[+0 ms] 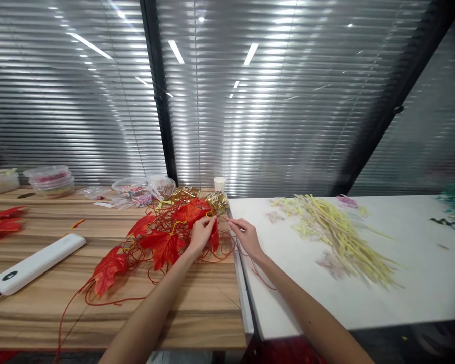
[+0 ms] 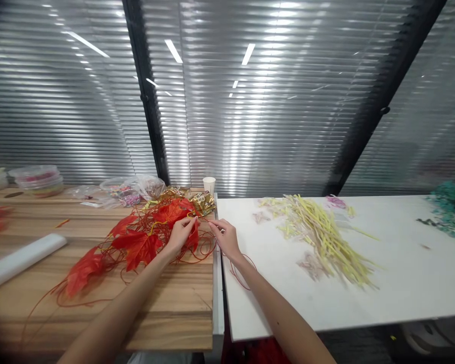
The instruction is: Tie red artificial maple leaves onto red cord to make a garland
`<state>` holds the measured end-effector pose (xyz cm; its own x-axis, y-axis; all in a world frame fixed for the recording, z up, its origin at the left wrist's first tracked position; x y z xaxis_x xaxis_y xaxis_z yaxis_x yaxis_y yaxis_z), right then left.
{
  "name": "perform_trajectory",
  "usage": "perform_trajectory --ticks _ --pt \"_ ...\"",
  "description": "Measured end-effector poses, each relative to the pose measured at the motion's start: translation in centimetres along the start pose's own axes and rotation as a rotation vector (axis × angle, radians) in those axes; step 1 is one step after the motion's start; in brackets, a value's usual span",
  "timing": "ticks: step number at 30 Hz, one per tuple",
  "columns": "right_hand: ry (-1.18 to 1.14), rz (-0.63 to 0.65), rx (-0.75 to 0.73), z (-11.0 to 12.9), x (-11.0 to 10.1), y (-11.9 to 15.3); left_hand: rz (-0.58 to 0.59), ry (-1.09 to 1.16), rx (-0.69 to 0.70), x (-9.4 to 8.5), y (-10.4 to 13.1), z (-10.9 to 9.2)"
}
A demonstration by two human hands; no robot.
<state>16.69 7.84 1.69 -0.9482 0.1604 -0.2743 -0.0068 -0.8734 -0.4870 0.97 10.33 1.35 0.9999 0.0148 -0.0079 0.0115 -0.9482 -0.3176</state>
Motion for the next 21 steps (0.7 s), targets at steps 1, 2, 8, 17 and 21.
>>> perform_trajectory --ticks 1,2,8,17,21 --pt "-0.005 0.001 0.005 -0.1 0.0 0.0 0.016 0.036 -0.016 0.1 0.0 0.1" --pt "-0.009 0.001 0.010 -0.2 0.0 0.0 0.034 0.074 -0.028 0.2 -0.1 0.2" --pt "0.002 -0.006 0.078 -1.0 0.1 -0.3 0.074 0.167 -0.054 0.8 0.1 0.4" --pt "-0.068 0.118 0.075 -0.6 0.8 -0.1 0.125 0.141 -0.024 1.6 0.8 -0.7" --pt "-0.050 0.146 0.079 -0.6 0.9 -0.2 0.099 0.078 0.029 1.2 0.6 -1.0"
Point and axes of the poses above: each hand's wrist, its own y-axis away from the middle knuckle, its own x-axis out of the palm, z = x × y, the point moved 6 cm from there along -y, towards the middle knuckle, and after that the axes turned 8 degrees about y, right-handed, at the moved point
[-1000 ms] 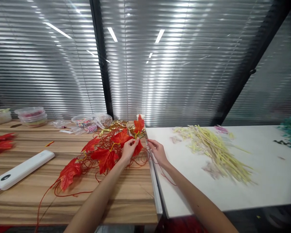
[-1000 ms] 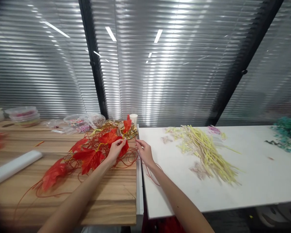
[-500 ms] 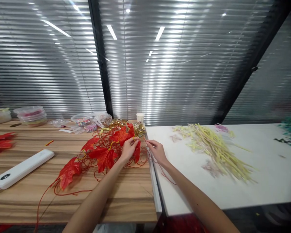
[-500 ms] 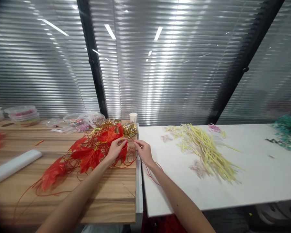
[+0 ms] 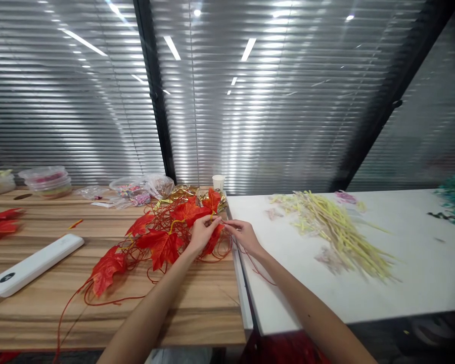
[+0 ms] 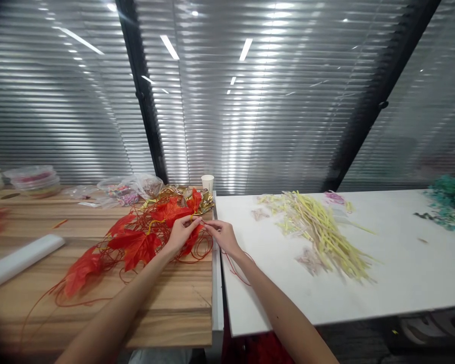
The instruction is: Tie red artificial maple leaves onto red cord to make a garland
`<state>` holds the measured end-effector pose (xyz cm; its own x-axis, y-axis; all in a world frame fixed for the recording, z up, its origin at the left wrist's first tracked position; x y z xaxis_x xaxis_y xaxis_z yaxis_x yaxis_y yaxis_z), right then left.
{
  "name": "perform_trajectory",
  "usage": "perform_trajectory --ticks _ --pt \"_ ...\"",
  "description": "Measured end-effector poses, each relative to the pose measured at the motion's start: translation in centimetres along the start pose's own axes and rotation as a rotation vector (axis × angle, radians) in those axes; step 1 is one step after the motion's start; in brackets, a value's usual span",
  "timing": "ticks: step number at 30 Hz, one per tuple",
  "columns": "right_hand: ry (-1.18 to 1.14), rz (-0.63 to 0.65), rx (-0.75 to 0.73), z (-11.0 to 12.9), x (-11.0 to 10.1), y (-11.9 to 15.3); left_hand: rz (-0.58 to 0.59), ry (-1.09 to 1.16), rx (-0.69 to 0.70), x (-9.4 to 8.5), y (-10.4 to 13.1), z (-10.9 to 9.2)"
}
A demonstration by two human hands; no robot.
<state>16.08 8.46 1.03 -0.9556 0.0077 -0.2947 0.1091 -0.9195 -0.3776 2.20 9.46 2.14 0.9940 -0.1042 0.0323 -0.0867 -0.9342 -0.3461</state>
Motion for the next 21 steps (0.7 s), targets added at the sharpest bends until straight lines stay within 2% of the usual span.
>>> perform_trajectory --ticks 3,8,14,21 --pt "0.027 0.020 0.013 -0.4 -0.5 -0.3 -0.111 0.040 0.041 -1.1 -0.3 -0.6" --pt "0.004 0.151 0.035 -0.9 -1.0 -0.5 -0.346 0.117 0.085 -3.6 -0.7 -1.1" --pt "-0.044 0.302 0.083 -0.8 -0.6 -0.2 -0.491 0.126 0.123 -5.2 -0.8 -1.0" --pt "-0.107 0.404 0.146 -0.4 -0.9 0.1 -0.651 0.159 0.154 -7.1 -0.9 -1.0"
Point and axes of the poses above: each hand's wrist, its own y-axis away from the middle knuckle, its own x-axis out of the palm, z = x × y, the point moved 6 cm from there along -y, towards the middle knuckle, and after that the axes turned 8 degrees about y, right-handed, at the moved point
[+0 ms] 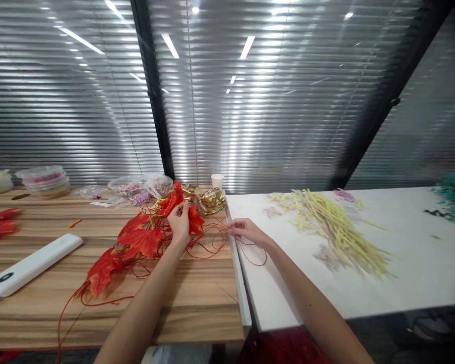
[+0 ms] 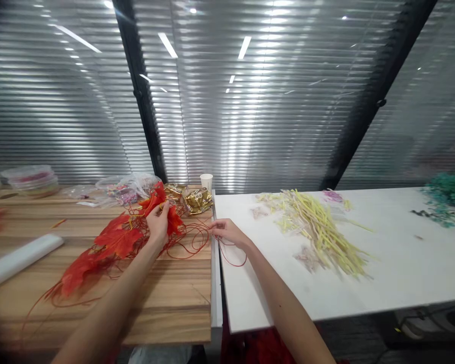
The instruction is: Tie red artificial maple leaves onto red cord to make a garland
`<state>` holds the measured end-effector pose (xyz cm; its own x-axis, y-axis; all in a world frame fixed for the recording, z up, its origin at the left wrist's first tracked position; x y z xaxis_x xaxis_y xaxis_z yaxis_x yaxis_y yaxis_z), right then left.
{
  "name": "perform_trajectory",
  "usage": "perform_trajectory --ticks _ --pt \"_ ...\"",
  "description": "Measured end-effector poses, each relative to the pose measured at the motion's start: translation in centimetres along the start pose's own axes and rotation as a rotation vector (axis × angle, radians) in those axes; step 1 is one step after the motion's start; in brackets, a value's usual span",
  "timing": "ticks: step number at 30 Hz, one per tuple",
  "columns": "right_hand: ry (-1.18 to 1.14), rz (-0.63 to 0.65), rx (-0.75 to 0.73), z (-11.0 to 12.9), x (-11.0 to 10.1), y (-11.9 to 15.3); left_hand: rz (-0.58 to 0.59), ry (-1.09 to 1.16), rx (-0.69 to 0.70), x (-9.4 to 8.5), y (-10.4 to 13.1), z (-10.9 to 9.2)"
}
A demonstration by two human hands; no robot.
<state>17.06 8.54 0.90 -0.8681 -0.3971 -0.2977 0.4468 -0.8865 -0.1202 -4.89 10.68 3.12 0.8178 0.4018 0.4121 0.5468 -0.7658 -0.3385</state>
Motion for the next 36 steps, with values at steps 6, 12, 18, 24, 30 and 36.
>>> perform_trajectory --ticks 6,12,18,24,30,36 --pt "-0.056 0.023 -0.006 -0.1 -0.5 0.1 -0.025 0.008 -0.019 -0.6 -0.6 0.1" --pt "-0.181 -0.116 -0.052 -0.3 -1.3 -0.2 0.140 -0.020 -0.014 0.8 0.1 0.3" --pt "-0.283 -0.257 -0.073 -0.5 -1.8 -0.5 0.548 -0.010 -0.036 4.6 3.1 -3.2" --pt "-0.378 -0.291 -0.098 -1.2 -1.8 -0.8 0.781 0.087 -0.137 6.4 5.4 -5.9" --pt "-0.432 -0.299 -0.087 -1.3 -1.6 -0.8 0.501 0.306 -0.021 4.7 3.1 -7.6" --pt "-0.434 -0.298 -0.071 -1.7 -1.3 -0.9 0.551 0.267 -0.142 5.0 3.6 -6.4"
Point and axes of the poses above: each hand's wrist, its own y-axis away from the middle knuckle, its own x-axis out of the palm, z = x × y, the point moved 6 cm from there along -y, towards the middle knuckle, and after that the axes turned 8 degrees about y, right-handed, at the moved point
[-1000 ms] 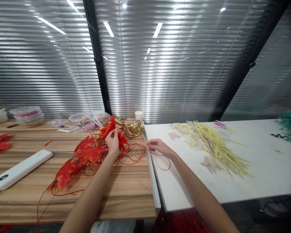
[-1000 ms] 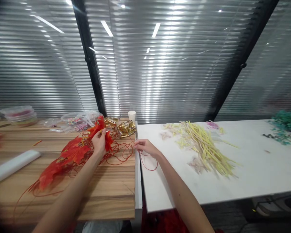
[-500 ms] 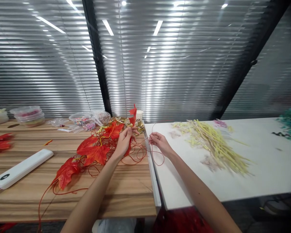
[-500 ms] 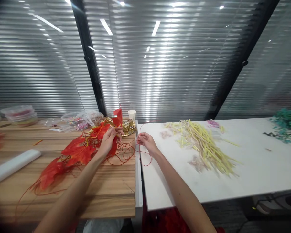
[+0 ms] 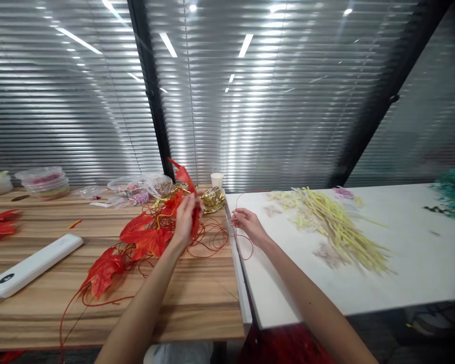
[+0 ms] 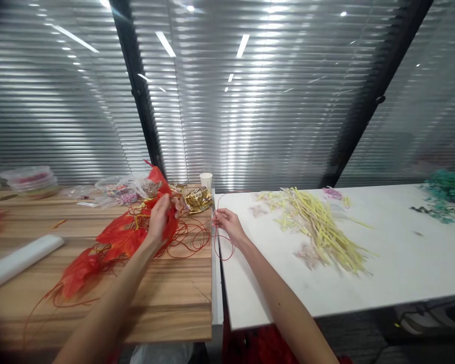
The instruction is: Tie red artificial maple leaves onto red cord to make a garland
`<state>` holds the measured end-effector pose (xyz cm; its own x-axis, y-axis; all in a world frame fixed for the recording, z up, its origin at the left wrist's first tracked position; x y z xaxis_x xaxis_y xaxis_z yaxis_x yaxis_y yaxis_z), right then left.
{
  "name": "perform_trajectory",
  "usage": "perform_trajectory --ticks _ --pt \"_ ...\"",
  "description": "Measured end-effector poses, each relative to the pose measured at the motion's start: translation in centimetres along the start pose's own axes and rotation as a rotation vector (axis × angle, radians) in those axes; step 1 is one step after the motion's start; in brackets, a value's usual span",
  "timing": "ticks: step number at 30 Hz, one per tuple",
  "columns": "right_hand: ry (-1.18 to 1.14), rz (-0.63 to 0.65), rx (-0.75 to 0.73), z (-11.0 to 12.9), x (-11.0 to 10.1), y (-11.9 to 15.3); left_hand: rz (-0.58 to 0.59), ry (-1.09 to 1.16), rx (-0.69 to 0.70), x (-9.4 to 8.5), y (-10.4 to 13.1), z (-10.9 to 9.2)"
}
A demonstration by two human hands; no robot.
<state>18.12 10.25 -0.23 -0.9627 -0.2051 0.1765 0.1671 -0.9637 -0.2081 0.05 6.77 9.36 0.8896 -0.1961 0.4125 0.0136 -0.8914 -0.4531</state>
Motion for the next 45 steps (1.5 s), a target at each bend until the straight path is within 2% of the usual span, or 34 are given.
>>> perform_trajectory --ticks 4,7,18,25,29,45 --pt "0.008 -0.018 0.002 -0.1 0.0 0.0 0.221 -0.083 -0.236 2.4 1.8 3.0" --pt "0.017 -0.038 0.014 -0.3 -0.1 0.0 0.266 -0.209 -0.285 3.0 2.7 4.6" --pt "0.107 -0.059 0.018 0.0 -0.1 0.2 0.175 -0.420 -0.202 -0.4 1.9 8.7" --pt "0.112 -0.037 0.003 -0.2 0.1 0.2 0.315 -0.603 -0.141 0.2 2.5 9.1" --pt "0.116 -0.009 -0.003 -0.5 0.3 0.2 0.356 -0.625 -0.137 0.5 2.8 9.3" --pt "0.098 0.030 0.011 -0.8 0.7 0.1 0.336 -0.736 -0.097 0.2 2.8 9.5"
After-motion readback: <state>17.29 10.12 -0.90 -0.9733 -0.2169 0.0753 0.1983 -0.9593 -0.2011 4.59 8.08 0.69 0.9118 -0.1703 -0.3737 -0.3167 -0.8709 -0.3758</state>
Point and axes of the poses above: each hand's wrist, its own y-axis away from the middle knuckle, its own x-axis out of the palm, z = x × y, the point moved 6 cm from there along -y, towards the middle knuckle, and after that the axes turned 8 degrees about y, right-handed, at the moved point
